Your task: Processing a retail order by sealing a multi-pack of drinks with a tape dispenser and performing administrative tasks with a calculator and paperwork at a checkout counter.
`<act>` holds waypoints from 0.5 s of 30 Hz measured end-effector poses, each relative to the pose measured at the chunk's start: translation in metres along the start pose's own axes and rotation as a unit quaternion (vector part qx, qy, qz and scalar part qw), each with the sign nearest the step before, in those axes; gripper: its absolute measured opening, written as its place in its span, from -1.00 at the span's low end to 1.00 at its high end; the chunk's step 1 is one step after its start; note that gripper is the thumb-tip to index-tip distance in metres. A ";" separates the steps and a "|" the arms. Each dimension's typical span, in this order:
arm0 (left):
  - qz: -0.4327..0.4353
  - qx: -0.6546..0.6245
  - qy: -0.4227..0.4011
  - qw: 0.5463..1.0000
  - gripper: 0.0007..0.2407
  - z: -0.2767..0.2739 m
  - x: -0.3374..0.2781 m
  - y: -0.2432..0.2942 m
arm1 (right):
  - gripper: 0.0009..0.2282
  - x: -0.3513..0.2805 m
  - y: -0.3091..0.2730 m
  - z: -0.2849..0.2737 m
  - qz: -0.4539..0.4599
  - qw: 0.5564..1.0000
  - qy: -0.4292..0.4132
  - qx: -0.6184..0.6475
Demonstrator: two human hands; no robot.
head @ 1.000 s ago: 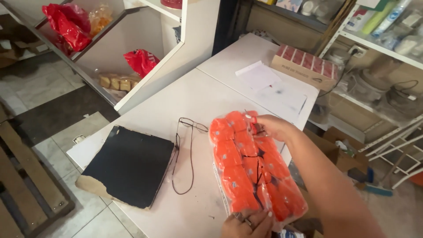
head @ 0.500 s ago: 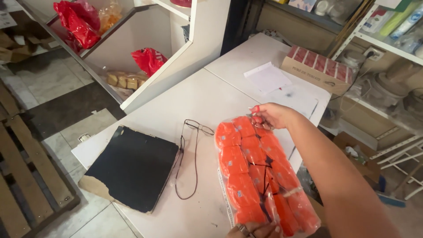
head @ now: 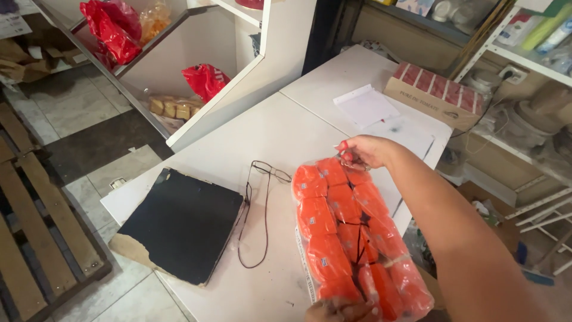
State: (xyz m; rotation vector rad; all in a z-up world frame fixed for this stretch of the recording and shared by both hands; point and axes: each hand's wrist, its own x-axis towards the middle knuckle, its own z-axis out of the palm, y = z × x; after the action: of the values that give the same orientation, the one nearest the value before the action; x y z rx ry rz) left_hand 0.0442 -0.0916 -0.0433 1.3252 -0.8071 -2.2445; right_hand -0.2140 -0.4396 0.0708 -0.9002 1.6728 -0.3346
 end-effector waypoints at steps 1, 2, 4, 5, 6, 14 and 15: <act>0.001 0.001 0.000 1.000 -0.82 0.003 -0.028 0.043 | -0.75 -0.001 0.009 -0.003 -0.001 1.000 0.000 0.001; -0.019 0.137 0.018 0.990 -0.76 0.009 -0.061 0.082 | -0.68 -0.003 0.017 -0.006 -0.031 0.999 -0.013 0.032; -0.038 0.268 0.038 0.962 -0.55 0.003 -0.061 0.101 | -0.61 0.000 0.036 -0.012 -0.063 0.996 -0.028 0.062; 0.341 0.383 0.071 0.855 -0.84 -0.012 -0.025 0.088 | -0.70 0.002 0.047 -0.017 -0.058 0.989 -0.020 0.137; 0.661 0.437 0.092 0.604 -0.81 -0.025 0.013 0.076 | -0.79 0.005 0.057 -0.023 -0.053 0.976 -0.013 0.212; 0.395 0.627 0.244 0.626 -0.45 -0.029 0.244 0.275 | -0.63 0.045 0.090 -0.017 -0.139 0.963 0.043 0.227; 0.172 0.669 0.108 0.715 -0.30 -0.020 0.243 0.298 | -0.60 0.043 0.093 -0.015 -0.140 0.960 0.046 0.238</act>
State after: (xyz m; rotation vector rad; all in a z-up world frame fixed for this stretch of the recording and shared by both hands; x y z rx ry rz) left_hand -0.0345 -0.4667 -0.0108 1.6178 -2.5323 -0.9275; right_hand -0.2660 -0.4114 -0.0145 -0.7592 1.4521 -0.9409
